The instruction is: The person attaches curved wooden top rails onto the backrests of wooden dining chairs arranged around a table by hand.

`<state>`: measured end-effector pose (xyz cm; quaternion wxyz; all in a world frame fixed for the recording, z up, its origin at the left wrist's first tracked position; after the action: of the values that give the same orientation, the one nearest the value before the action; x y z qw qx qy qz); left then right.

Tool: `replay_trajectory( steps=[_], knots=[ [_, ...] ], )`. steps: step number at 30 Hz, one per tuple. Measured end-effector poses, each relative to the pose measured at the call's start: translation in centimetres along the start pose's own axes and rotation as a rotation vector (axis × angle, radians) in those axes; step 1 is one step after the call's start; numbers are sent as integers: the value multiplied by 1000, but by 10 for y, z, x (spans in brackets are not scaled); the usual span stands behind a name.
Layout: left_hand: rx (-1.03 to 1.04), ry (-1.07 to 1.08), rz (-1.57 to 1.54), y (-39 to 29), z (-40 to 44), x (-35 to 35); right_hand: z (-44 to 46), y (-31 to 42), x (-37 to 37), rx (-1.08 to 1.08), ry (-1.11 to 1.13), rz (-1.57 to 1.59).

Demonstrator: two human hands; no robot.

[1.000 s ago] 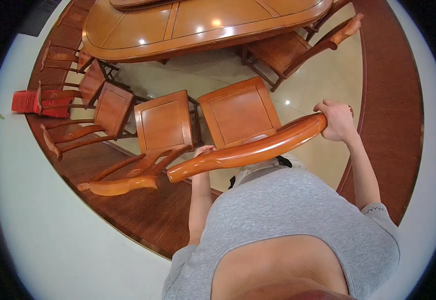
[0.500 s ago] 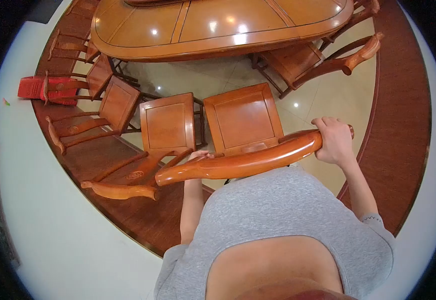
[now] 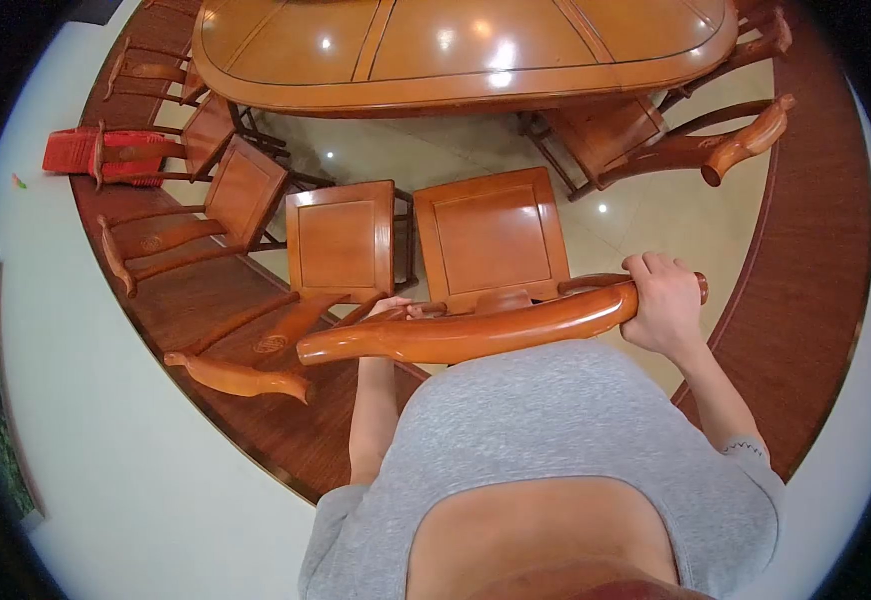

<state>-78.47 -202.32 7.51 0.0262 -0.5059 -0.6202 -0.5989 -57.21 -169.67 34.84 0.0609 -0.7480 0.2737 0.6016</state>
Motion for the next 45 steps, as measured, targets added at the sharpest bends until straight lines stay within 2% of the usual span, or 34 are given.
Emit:
replay_trajectory(
  steps=[1,3,4,6,7,8,10,11,12,14,15,22,27,31,36,38,45],
  knots=[
    [-1,0,-1,-1,-3,2,2,1,0,0,1,0],
    [141,-48,61,-10,-2,1,8,-1,-3,-9,3,-5],
    [138,-41,52,-22,-3,-8,10,-2,-2,-11,13,-12],
    [5,-96,102,-32,-4,-15,12,-2,-1,-15,5,-43],
    [188,-173,211,-41,-7,-19,13,-1,-1,-15,12,-45],
    [183,-172,208,-39,-9,-17,14,0,-2,-11,13,-59],
    [264,-294,468,-49,-12,-13,15,0,-1,-1,18,-73],
    [241,-378,539,-58,-15,-18,16,0,-3,-9,-9,-78],
    [230,-382,532,-79,-19,-30,15,1,-4,-15,-36,-82],
    [83,-143,602,-103,-18,-48,15,1,-3,-10,-46,-83],
    [395,-247,900,-112,-24,-49,15,1,-3,-17,-70,-88],
    [353,-98,851,-102,-23,-36,3,2,7,5,-70,-131],
    [316,43,859,-101,-26,-23,-24,33,15,-99,-100,-89],
    [268,124,813,-103,-28,-17,-40,53,19,15,-56,-126],
    [184,207,840,-107,-27,-3,-49,67,29,-37,-191,-147],
    [328,166,748,-123,-38,3,-51,68,36,-12,-198,-158],
    [244,82,596,-128,-46,50,-23,67,42,16,-219,-167]
  ],
)
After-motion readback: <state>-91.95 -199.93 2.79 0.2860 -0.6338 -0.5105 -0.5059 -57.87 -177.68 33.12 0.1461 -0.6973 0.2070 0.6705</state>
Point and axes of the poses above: each hand's wrist, its own z-axis towards the middle knuckle, its own x-axis out of the palm, y = z × x, the point moved 6 cm from there along z, towards the middle knuckle, and after that the axes turned 9 degrees about y, right-handed, at the moved point
